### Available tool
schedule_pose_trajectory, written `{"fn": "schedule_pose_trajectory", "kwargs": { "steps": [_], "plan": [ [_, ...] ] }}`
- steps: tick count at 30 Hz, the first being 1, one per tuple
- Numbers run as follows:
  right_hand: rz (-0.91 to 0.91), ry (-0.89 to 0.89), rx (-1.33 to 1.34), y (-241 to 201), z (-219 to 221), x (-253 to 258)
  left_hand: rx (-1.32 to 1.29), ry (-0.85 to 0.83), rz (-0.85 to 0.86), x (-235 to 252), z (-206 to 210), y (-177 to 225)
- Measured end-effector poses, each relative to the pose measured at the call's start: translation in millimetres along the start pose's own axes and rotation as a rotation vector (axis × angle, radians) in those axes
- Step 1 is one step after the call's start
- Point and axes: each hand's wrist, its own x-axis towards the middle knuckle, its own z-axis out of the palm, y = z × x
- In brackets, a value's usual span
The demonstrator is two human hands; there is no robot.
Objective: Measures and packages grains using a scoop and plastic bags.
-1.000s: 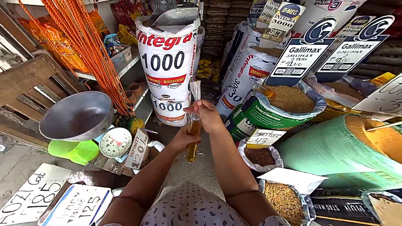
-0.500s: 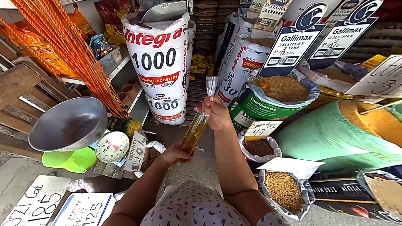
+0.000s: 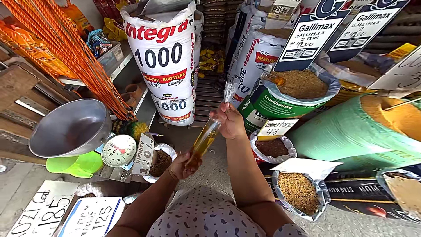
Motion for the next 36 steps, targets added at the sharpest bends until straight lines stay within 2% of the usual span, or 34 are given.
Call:
{"fn": "schedule_pose_trajectory", "kwargs": {
  "steps": [1, 2, 3, 5, 6, 8, 9, 10, 12, 13, 14, 16, 17, 18, 19, 20, 21, 22, 23, 24, 27, 31, 33, 36],
  "plan": [
    [-0.007, -0.049, 0.094, 5, -6, 3, -0.126, -0.078, -0.071, -1, 1, -2],
    [-0.016, -0.004, 0.129, 8, -5, 4, -0.165, -0.064, -0.075, -2, 4, -3],
    [-0.026, 0.115, 0.098, 10, 1, 4, -0.139, 0.024, -0.026, -2, 8, -4],
    [-0.048, 0.422, -0.039, 7, 17, 5, 0.081, 0.280, 0.203, 1, 14, -10],
    [-0.064, 0.539, -0.097, 7, 23, 6, 0.264, 0.357, 0.321, 4, 10, -14],
    [-0.089, 0.669, -0.158, 9, 28, 6, 0.620, 0.468, 0.444, 5, 1, -16],
    [-0.078, 0.671, -0.168, 9, 28, 5, 0.651, 0.502, 0.459, 4, -2, -14],
    [-0.054, 0.625, -0.180, 9, 26, 3, 0.558, 0.498, 0.433, 1, -3, -12],
    [-0.011, 0.403, -0.172, 9, 15, -1, 0.215, 0.449, 0.186, -7, -2, -1],
    [0.014, 0.296, -0.151, 9, 12, -3, 0.163, 0.443, 0.009, -11, 1, 6],
    [0.046, 0.219, -0.121, 10, 10, -5, 0.253, 0.473, -0.138, -12, 3, 12],
    [0.117, 0.163, -0.101, 12, 15, -11, 0.803, 0.581, -0.242, -12, 13, 23],
    [0.155, 0.137, -0.140, 13, 17, -16, 1.081, 0.616, -0.166, -12, 18, 25],
    [0.198, 0.093, -0.213, 14, 18, -22, 1.298, 0.630, 0.009, -11, 22, 25],
    [0.240, 0.035, -0.308, 14, 17, -27, 1.437, 0.613, 0.278, -10, 23, 26],
    [0.280, -0.027, -0.413, 14, 16, -31, 1.528, 0.529, 0.556, -6, 25, 30],
    [0.325, -0.083, -0.524, 13, 14, -36, 1.626, 0.390, 0.749, 0, 30, 39],
    [0.378, -0.134, -0.621, 11, 13, -40, 1.766, 0.234, 0.876, 8, 37, 52],
    [0.440, -0.182, -0.682, 8, 12, -43, 1.927, 0.098, 0.920, 15, 45, 64],
    [0.498, -0.225, -0.710, 6, 11, -45, 2.082, -0.016, 0.896, 22, 53, 76],
    [0.596, -0.324, -0.711, 3, 2, -52, 2.346, -0.229, 0.635, 37, 63, 95],
    [0.677, -0.429, -0.790, 5, -19, -55, 2.351, -0.463, 0.487, 49, 61, 105],
    [0.684, -0.413, -0.838, 9, -29, -58, 2.267, -0.443, 0.384, 52, 53, 105],
    [0.668, -0.344, -0.950, 17, -30, -56, 2.140, -0.222, 0.284, 50, 36, 101]
  ]
}}
